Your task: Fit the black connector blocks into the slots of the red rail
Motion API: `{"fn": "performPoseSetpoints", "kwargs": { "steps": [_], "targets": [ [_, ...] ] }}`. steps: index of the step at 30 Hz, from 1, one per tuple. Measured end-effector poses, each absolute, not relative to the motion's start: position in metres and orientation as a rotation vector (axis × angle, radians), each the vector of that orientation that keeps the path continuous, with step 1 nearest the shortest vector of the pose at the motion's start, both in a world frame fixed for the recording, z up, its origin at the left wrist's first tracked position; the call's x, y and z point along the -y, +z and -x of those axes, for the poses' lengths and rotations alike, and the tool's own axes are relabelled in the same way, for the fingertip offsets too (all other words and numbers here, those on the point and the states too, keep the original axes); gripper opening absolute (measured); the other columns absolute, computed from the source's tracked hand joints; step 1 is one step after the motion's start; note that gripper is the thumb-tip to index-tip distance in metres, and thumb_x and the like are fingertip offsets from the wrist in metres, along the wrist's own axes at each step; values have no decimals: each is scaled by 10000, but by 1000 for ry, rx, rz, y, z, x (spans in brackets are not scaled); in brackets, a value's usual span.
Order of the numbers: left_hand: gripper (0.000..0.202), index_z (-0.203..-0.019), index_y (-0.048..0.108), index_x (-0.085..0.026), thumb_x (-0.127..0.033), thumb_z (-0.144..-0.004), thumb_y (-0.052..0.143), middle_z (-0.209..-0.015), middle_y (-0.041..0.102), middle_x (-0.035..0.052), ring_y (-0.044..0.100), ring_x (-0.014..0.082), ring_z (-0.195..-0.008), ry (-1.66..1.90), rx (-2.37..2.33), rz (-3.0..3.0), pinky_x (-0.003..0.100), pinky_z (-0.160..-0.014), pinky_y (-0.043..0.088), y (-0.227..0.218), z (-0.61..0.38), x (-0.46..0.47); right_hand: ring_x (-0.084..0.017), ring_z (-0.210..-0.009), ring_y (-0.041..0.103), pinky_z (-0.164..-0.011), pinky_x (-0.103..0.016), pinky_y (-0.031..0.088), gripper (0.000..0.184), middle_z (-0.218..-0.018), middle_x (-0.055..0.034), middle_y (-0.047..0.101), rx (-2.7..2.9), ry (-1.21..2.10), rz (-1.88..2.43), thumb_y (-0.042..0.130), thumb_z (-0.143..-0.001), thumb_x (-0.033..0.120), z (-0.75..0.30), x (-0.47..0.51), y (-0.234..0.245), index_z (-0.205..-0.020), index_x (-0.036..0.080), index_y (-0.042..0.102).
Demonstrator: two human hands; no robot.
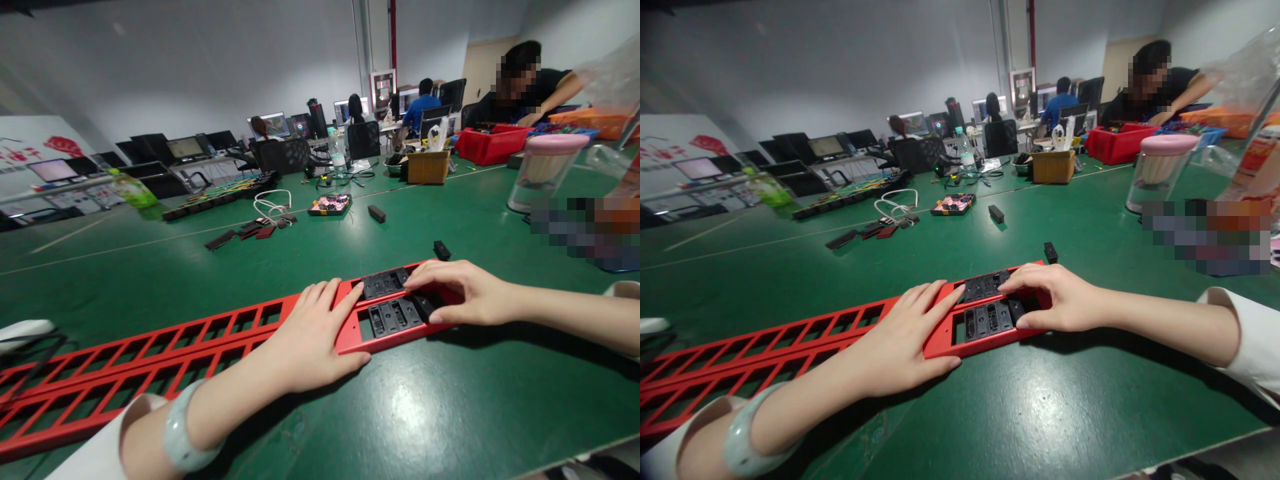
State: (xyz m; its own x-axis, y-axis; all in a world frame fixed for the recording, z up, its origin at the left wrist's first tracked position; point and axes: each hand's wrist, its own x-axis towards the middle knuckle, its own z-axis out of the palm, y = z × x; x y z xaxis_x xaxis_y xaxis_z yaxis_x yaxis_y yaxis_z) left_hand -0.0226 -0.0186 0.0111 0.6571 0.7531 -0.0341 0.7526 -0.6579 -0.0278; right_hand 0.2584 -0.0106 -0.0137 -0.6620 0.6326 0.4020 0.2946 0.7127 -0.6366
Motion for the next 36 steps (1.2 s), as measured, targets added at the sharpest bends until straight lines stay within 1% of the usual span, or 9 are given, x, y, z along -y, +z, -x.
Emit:
{"fn": "performPoseSetpoints", "kwargs": {
  "steps": [7,16,22,27,31,36],
  "targets": [
    [869,-1398,187,-221,-605,-699,532,-1416,248,168,252,376,-1269,42,1294,2848,542,-1007,215,11,22,19,-215,-1005,555,-904,-395,405,459,-1045,-111,617,2301,673,695,656,-724,323,-257,11,-14,-1138,155,554],
    [878,-1401,177,-212,-607,-700,528,-1413,243,191,240,391,-1270,83,1314,2846,544,-1007,212,12,21,19,-210,-1020,549,-933,-408,388,457,-1059,-102,617,2306,617,709,658,-725,325,-256,12,-14,-1140,165,550],
    [886,-1406,151,-205,-622,-707,501,-1412,229,205,227,391,-1276,131,1311,2833,539,-1010,207,13,22,19,-194,-1030,537,-940,-386,385,447,-1054,-88,620,2303,583,708,671,-717,308,-255,11,-16,-1126,169,558],
    [885,-1406,144,-209,-626,-710,497,-1412,228,204,233,388,-1275,115,1298,2832,541,-1009,206,12,22,18,-204,-1028,540,-941,-399,383,441,-1050,-86,627,2310,556,716,677,-708,321,-255,12,-16,-1111,178,569],
    [887,-1408,138,-199,-619,-714,497,-1406,229,219,230,393,-1275,124,1286,2830,537,-1012,204,12,22,18,-203,-1033,538,-940,-390,386,439,-1046,-84,630,2320,536,734,676,-706,333,-255,13,-15,-1104,176,577],
    [891,-1410,119,-210,-624,-714,492,-1407,226,216,222,390,-1280,150,1288,2813,530,-1015,208,11,22,18,-205,-1036,536,-933,-382,393,422,-1051,-88,629,2347,507,752,658,-722,341,-255,13,-15,-1102,174,582]
  ]
}}
